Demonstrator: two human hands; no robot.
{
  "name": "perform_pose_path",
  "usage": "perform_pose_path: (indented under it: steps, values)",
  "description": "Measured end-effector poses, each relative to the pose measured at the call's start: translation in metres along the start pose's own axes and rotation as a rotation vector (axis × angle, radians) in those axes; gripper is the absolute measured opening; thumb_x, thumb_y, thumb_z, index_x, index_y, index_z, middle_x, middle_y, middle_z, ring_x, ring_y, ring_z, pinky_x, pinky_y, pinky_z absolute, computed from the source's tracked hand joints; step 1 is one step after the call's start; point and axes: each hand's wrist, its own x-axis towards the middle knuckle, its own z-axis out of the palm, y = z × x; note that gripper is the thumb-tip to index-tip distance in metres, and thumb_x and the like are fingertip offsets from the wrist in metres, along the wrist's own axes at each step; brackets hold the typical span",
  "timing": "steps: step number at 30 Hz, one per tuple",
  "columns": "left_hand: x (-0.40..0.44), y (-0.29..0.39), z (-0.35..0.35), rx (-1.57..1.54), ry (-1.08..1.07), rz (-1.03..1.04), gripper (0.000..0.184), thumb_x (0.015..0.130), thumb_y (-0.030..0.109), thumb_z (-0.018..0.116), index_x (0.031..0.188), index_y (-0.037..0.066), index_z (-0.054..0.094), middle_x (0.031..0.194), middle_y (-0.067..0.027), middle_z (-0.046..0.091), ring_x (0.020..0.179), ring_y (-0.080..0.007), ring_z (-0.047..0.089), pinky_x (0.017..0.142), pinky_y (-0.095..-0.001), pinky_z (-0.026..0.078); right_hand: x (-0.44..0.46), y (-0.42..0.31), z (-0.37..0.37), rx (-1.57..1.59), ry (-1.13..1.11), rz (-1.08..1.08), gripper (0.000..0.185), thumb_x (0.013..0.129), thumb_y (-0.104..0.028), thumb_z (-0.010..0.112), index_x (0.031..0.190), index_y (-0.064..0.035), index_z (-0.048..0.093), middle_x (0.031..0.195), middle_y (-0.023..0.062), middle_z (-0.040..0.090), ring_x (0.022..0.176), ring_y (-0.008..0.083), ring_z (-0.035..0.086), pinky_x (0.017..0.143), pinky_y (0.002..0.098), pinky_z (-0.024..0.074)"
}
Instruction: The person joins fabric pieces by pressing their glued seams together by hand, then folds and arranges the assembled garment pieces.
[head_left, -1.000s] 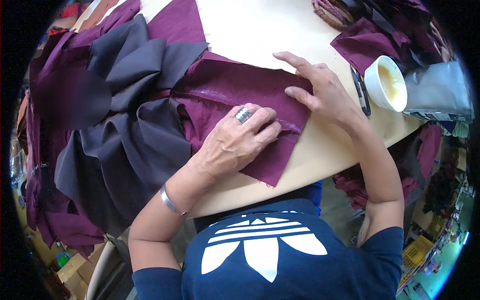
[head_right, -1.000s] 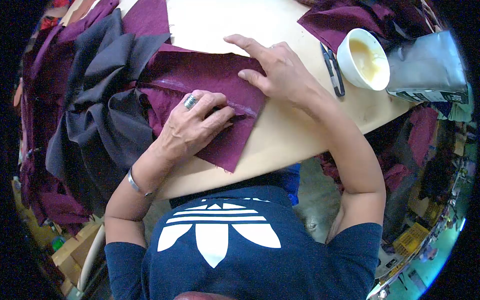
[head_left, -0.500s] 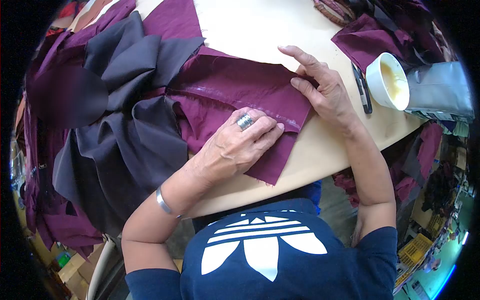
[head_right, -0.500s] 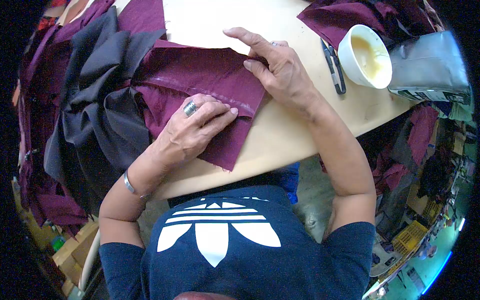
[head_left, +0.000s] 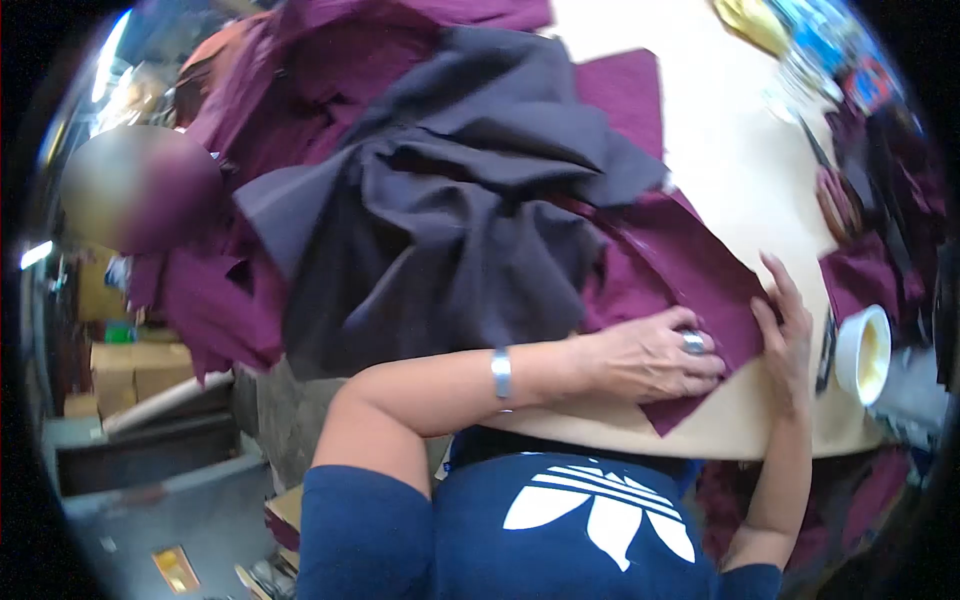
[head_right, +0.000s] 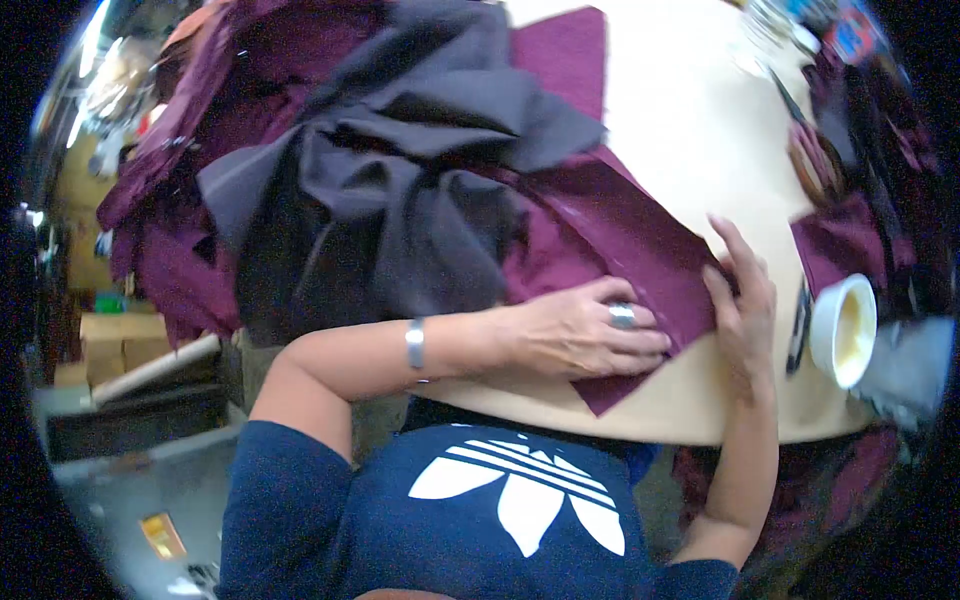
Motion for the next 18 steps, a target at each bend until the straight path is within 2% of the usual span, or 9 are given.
perform_pose_path:
  steps: [3, 6, 11, 15, 18]
  values:
    - [0.002, 0.003, 0.004, -0.035, -0.038, 0.02, 0.032, 0.078, 0.022, 0.05, 0.108, 0.015, 0.056, 0.118, -0.0018, 0.052, 0.102, -0.0166, 0.051, 0.092, -0.0386, 0.036, -0.001, 0.007, -0.002, 0.003, -0.017, -0.039, 0.055, 0.077, 0.005, 0.057, 0.128, -0.0155, 0.05, 0.076, 0.0032, 0.047, 0.071, 0.0143, 0.044, 0.069, 0.0271, 0.039]
    - [0.006, 0.004, 0.004, -0.035, -0.092, 0.035, 0.031, 0.079, 0.024, 0.051, 0.109, 0.017, 0.056, 0.118, 0.0001, 0.052, 0.103, -0.0161, 0.05, 0.094, -0.0388, 0.033, -0.002, 0.01, -0.002, 0.036, -0.02, 0.01, 0.056, 0.077, 0.006, 0.055, 0.129, -0.0145, 0.05, 0.075, 0.0025, 0.046, 0.07, 0.0134, 0.042, 0.068, 0.0264, 0.0379]
    - [0.008, 0.009, 0.004, 0.052, -0.13, 0.041, 0.037, 0.076, 0.024, 0.055, 0.112, 0.018, 0.052, 0.121, 0.0013, 0.048, 0.105, -0.0156, 0.047, 0.093, -0.0405, 0.031, -0.002, 0.012, -0.001, 0.092, -0.033, 0.032, 0.055, 0.079, 0.007, 0.054, 0.129, -0.0153, 0.05, 0.076, 0.0018, 0.044, 0.07, 0.0131, 0.04, 0.069, 0.0261, 0.0369]
    - [0.006, 0.012, 0.004, 0.038, -0.075, -0.016, 0.044, 0.074, 0.023, 0.056, 0.117, 0.018, 0.047, 0.113, -0.0007, 0.047, 0.104, -0.016, 0.048, 0.096, -0.0424, 0.029, -0.002, 0.016, 0.0, 0.077, -0.038, -0.01, 0.054, 0.079, 0.006, 0.054, 0.129, -0.0144, 0.05, 0.076, 0.0017, 0.044, 0.071, 0.0133, 0.04, 0.069, 0.0261, 0.0367]
    - [0.005, 0.011, 0.012, 0.081, -0.02, -0.001, 0.041, 0.076, 0.022, 0.053, 0.115, 0.014, 0.048, 0.113, -0.0019, 0.048, 0.103, -0.0157, 0.048, 0.096, -0.0427, 0.029, -0.003, 0.014, -0.001, 0.071, -0.034, -0.059, 0.054, 0.079, 0.006, 0.054, 0.129, -0.0133, 0.049, 0.076, 0.0018, 0.044, 0.071, 0.0133, 0.04, 0.07, 0.0262, 0.0368]
